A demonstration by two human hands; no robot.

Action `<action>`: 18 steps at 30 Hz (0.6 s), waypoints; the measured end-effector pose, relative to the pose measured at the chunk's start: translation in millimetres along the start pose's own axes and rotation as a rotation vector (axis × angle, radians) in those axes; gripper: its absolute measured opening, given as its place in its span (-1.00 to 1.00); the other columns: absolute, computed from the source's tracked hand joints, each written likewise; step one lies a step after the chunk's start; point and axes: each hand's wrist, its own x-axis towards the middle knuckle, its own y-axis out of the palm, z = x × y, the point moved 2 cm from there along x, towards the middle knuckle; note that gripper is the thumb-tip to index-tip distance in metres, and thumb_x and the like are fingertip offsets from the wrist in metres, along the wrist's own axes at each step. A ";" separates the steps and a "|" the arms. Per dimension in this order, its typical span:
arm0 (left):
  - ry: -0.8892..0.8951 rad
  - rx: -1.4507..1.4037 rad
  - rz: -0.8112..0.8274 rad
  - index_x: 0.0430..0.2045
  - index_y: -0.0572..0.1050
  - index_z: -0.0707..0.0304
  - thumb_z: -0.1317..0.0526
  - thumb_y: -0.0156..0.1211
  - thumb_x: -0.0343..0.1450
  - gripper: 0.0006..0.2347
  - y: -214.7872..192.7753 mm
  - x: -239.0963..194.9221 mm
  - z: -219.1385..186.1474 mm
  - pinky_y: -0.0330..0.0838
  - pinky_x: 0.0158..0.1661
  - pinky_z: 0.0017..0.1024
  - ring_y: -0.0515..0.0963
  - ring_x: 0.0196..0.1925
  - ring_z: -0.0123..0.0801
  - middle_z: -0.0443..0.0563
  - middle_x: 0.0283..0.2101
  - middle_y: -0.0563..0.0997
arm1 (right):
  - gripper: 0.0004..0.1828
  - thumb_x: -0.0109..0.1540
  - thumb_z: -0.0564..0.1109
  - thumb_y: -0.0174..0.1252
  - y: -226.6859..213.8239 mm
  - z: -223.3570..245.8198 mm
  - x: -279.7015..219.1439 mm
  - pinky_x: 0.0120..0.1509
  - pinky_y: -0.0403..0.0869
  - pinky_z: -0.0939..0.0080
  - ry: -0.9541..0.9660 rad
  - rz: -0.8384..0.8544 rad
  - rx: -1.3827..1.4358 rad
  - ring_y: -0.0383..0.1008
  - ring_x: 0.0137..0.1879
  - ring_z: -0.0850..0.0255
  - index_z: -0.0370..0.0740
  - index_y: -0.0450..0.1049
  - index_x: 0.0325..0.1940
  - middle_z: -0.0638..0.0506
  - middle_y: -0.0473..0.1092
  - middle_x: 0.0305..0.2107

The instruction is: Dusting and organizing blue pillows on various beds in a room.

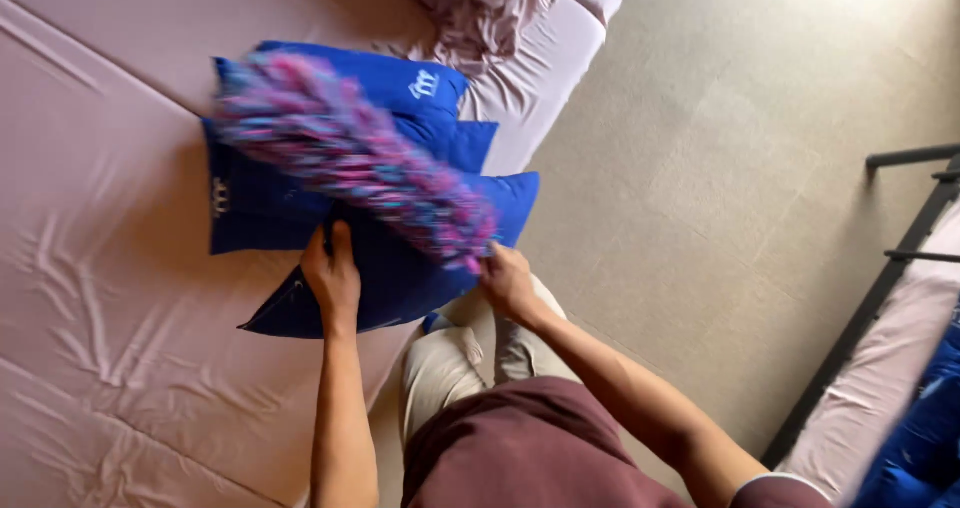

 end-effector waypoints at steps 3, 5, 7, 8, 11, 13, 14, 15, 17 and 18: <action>-0.021 -0.158 -0.136 -0.38 0.48 0.40 0.07 0.08 0.63 -0.68 -54.2 -14.4 -33.0 0.41 -0.07 -0.24 0.44 -0.29 -0.35 0.16 -0.43 0.50 | -0.64 0.32 0.21 0.01 16.8 -38.4 2.9 -0.16 0.53 -0.26 -0.034 -0.156 0.021 0.52 -0.19 -0.33 -0.13 0.39 -0.22 -0.28 0.46 -0.44; -0.005 -0.216 -0.298 -0.40 0.55 0.24 0.12 0.07 0.63 -0.74 -81.1 -14.5 -20.5 0.37 -0.08 -0.50 0.42 -0.30 -0.57 -0.09 -0.44 0.53 | -0.73 0.36 0.00 -0.02 -7.3 -32.1 13.1 -0.25 0.57 -0.15 0.088 -0.129 -0.164 0.59 -0.36 -0.21 -0.19 0.50 -0.25 -0.27 0.48 -0.51; 0.029 -0.237 -0.327 -0.38 0.56 0.26 0.12 0.09 0.61 -0.76 -102.9 -15.8 -64.9 0.39 -0.07 -0.48 0.44 -0.28 -0.57 -0.05 -0.41 0.57 | -0.66 0.38 0.01 -0.06 -22.7 -31.5 29.8 -0.25 0.51 -0.26 0.151 -0.199 -0.044 0.57 -0.29 -0.27 -0.24 0.49 -0.29 -0.32 0.49 -0.48; 0.049 -0.254 -0.345 -0.36 0.58 0.28 0.13 0.10 0.60 -0.77 -111.5 -15.8 -87.2 0.41 -0.05 -0.46 0.45 -0.26 -0.56 -0.02 -0.38 0.61 | -0.59 0.40 0.03 -0.09 -31.4 -33.5 39.3 -0.25 0.45 -0.37 0.226 -0.257 0.074 0.55 -0.23 -0.33 -0.29 0.48 -0.33 -0.37 0.49 -0.46; 0.065 -0.241 -0.319 -0.33 0.59 0.25 0.08 0.13 0.59 -0.76 -121.7 -23.6 -77.7 0.43 -0.05 -0.45 0.52 -0.25 -0.58 -0.02 -0.37 0.63 | -0.61 0.38 0.08 -0.04 -105.7 103.0 -16.4 -0.17 0.44 -0.36 0.224 -0.282 0.210 0.56 -0.18 -0.30 -0.27 0.48 -0.29 -0.34 0.51 -0.46; 0.060 -0.295 -0.345 -0.33 0.58 0.25 0.12 0.12 0.59 -0.78 -135.3 -27.6 -117.6 0.41 -0.01 -0.43 0.51 -0.23 -0.55 -0.02 -0.35 0.63 | -0.67 0.38 0.06 0.00 -90.6 112.8 -46.6 -0.27 0.44 -0.21 0.050 -0.331 0.114 0.57 -0.28 -0.19 -0.16 0.45 -0.35 -0.22 0.48 -0.53; 0.043 -0.345 -0.376 -0.34 0.57 0.25 0.15 0.11 0.60 -0.80 -141.0 -30.7 -137.0 0.40 0.04 -0.40 0.50 -0.21 -0.53 -0.01 -0.32 0.63 | -0.70 0.38 0.04 0.04 -83.1 118.4 -62.1 -0.36 0.44 -0.06 -0.123 -0.367 0.008 0.58 -0.39 -0.08 -0.05 0.43 -0.41 -0.09 0.46 -0.60; 0.055 -0.356 -0.360 -0.34 0.57 0.25 0.15 0.11 0.60 -0.80 -144.8 -29.8 -143.9 0.40 0.04 -0.40 0.50 -0.21 -0.53 -0.01 -0.32 0.63 | -0.70 0.38 0.04 0.04 -76.6 109.9 -61.0 -0.36 0.44 -0.06 -0.114 -0.387 0.006 0.58 -0.39 -0.08 -0.05 0.43 -0.41 -0.09 0.46 -0.60; 0.020 -0.523 -0.389 -0.08 0.57 0.19 0.14 0.06 0.60 -0.82 -151.3 -30.6 -153.7 0.37 0.18 -0.39 0.54 -0.07 -0.53 -0.11 -0.09 0.62 | -0.74 0.31 0.02 0.09 -62.7 94.2 -60.4 -0.50 0.41 -0.10 -0.310 -0.453 -0.103 0.52 -0.50 -0.11 -0.06 0.34 -0.44 -0.11 0.41 -0.66; 0.027 -0.533 -0.373 -0.08 0.57 0.19 0.14 0.06 0.60 -0.82 -148.5 -29.8 -148.8 0.37 0.18 -0.39 0.54 -0.07 -0.53 -0.11 -0.09 0.62 | -0.74 0.31 0.02 0.09 -64.3 78.6 -53.8 -0.50 0.41 -0.10 -0.300 -0.470 -0.107 0.52 -0.50 -0.11 -0.06 0.34 -0.44 -0.11 0.41 -0.66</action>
